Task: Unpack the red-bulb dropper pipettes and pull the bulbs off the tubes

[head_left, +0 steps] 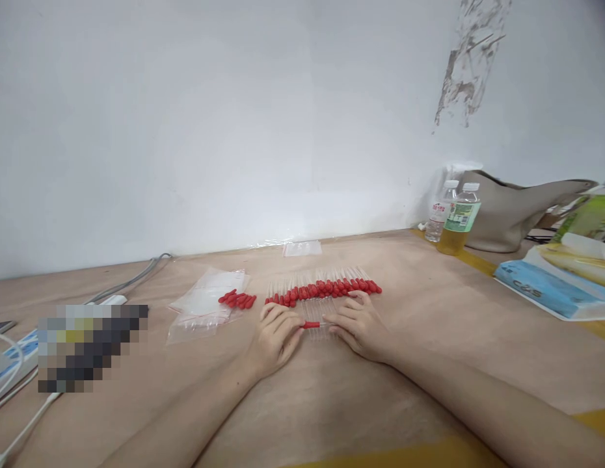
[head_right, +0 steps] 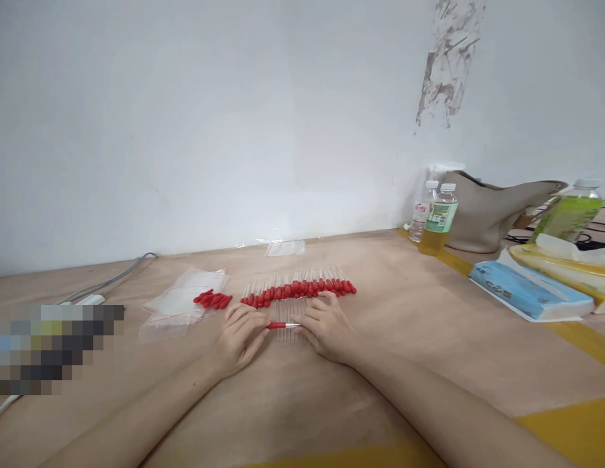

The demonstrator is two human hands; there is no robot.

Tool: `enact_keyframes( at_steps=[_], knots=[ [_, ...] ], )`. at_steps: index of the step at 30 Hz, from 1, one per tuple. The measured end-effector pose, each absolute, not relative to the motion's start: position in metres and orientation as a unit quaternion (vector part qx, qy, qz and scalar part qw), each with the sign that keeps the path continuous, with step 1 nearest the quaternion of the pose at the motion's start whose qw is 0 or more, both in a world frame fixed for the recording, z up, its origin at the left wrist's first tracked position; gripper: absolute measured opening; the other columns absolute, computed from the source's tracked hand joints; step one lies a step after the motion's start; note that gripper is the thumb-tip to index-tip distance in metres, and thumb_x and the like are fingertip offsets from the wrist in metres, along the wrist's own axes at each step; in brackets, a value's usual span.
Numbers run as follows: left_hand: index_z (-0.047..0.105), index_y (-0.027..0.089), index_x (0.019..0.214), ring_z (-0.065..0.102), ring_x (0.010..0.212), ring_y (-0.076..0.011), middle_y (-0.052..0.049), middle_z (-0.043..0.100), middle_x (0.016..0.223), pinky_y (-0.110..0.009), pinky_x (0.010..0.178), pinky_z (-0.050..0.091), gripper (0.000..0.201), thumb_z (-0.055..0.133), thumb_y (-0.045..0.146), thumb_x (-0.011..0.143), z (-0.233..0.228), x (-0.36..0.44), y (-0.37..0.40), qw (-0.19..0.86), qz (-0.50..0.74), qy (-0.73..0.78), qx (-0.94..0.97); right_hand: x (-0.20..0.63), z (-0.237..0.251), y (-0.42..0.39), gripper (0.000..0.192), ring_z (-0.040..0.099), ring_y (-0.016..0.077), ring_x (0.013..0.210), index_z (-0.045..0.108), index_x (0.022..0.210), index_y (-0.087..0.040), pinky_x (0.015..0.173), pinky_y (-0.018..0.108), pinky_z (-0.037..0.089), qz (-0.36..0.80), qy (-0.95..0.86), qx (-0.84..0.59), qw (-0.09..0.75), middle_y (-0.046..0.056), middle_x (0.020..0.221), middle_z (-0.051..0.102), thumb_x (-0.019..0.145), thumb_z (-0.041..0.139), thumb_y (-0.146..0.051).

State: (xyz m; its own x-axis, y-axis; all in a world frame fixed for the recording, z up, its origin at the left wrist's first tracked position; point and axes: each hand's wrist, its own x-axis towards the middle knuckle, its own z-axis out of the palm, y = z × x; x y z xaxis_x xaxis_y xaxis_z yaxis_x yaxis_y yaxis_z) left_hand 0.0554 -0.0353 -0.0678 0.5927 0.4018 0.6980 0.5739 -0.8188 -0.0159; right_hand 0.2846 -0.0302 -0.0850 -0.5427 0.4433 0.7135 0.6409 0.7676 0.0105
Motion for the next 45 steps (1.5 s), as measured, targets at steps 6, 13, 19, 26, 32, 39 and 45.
enact_keyframes(
  at_steps=[6, 13, 19, 26, 32, 39, 45],
  knots=[
    [0.055, 0.020, 0.101, 0.050, 0.090, -0.0178, -0.004, 0.062, 0.096, -0.036, 0.084, 0.033, 0.022, 0.052, 0.026, 0.080, -0.065, 0.069, -0.038, 0.140, -0.327, -0.277, -0.893, 0.277, -0.082, -0.034, 0.019, 0.046, 0.0144, 0.074, 0.060, 0.095, -0.022, 0.084, 0.037, 0.027, -0.116, -0.879, -0.303, 0.350, 0.001, 0.070, 0.059, 0.085, 0.044, -0.025],
    [0.055, 0.017, 0.077, 0.047, 0.073, -0.0148, -0.001, 0.058, 0.070, -0.036, 0.080, 0.033, 0.015, 0.044, 0.023, 0.084, -0.067, 0.075, -0.038, 0.174, -0.274, -0.297, -0.898, 0.271, -0.083, -0.035, 0.029, 0.039, 0.0117, 0.061, 0.060, 0.067, -0.017, 0.074, 0.032, 0.027, -0.107, -0.873, -0.281, 0.384, -0.001, 0.054, 0.051, 0.087, 0.041, -0.029],
    [0.052, 0.017, 0.070, 0.045, 0.073, -0.0153, -0.001, 0.054, 0.067, -0.039, 0.083, 0.031, 0.022, 0.038, 0.025, 0.086, -0.060, 0.073, -0.042, 0.169, -0.223, -0.296, -0.913, 0.274, -0.079, -0.038, 0.021, 0.039, 0.0112, 0.061, 0.060, 0.073, -0.018, 0.073, 0.031, 0.025, -0.141, -0.875, -0.256, 0.385, -0.002, 0.055, 0.053, 0.085, 0.046, -0.027],
    [0.052, 0.018, 0.070, 0.044, 0.072, -0.0156, -0.001, 0.054, 0.066, -0.041, 0.086, 0.029, 0.024, 0.035, 0.024, 0.086, -0.057, 0.071, -0.045, 0.127, -0.215, -0.284, -0.926, 0.278, -0.073, -0.043, 0.014, 0.039, 0.0105, 0.061, 0.058, 0.080, -0.019, 0.075, 0.032, 0.026, -0.239, -0.870, -0.235, 0.361, -0.003, 0.055, 0.053, 0.085, 0.046, -0.025],
    [0.051, 0.018, 0.071, 0.043, 0.071, -0.0147, 0.000, 0.054, 0.066, -0.040, 0.088, 0.029, 0.023, 0.035, 0.023, 0.086, -0.055, 0.069, -0.049, 0.080, -0.218, -0.285, -0.930, 0.283, -0.075, -0.045, 0.014, 0.039, 0.0099, 0.060, 0.058, 0.087, -0.022, 0.073, 0.032, 0.026, -0.307, -0.866, -0.203, 0.337, -0.005, 0.052, 0.049, 0.086, 0.044, -0.021],
    [0.049, 0.018, 0.070, 0.042, 0.072, -0.0144, 0.000, 0.052, 0.065, -0.038, 0.087, 0.030, 0.022, 0.034, 0.022, 0.087, -0.057, 0.064, -0.051, 0.054, -0.215, -0.278, -0.935, 0.295, -0.073, -0.047, 0.019, 0.041, 0.0087, 0.061, 0.057, 0.097, -0.023, 0.078, 0.030, 0.026, -0.328, -0.870, -0.164, 0.330, -0.006, 0.056, 0.052, 0.085, 0.045, -0.014],
    [0.048, 0.018, 0.071, 0.044, 0.066, -0.0149, -0.002, 0.050, 0.067, -0.032, 0.069, 0.036, 0.027, 0.027, 0.022, 0.088, -0.061, 0.036, -0.042, 0.026, -0.289, -0.372, -0.882, 0.310, -0.070, -0.034, 0.021, 0.046, 0.0122, 0.067, 0.059, 0.100, -0.023, 0.077, 0.032, 0.025, -0.258, -0.832, -0.333, 0.362, -0.001, 0.063, 0.058, 0.085, 0.045, -0.023]
  ],
)
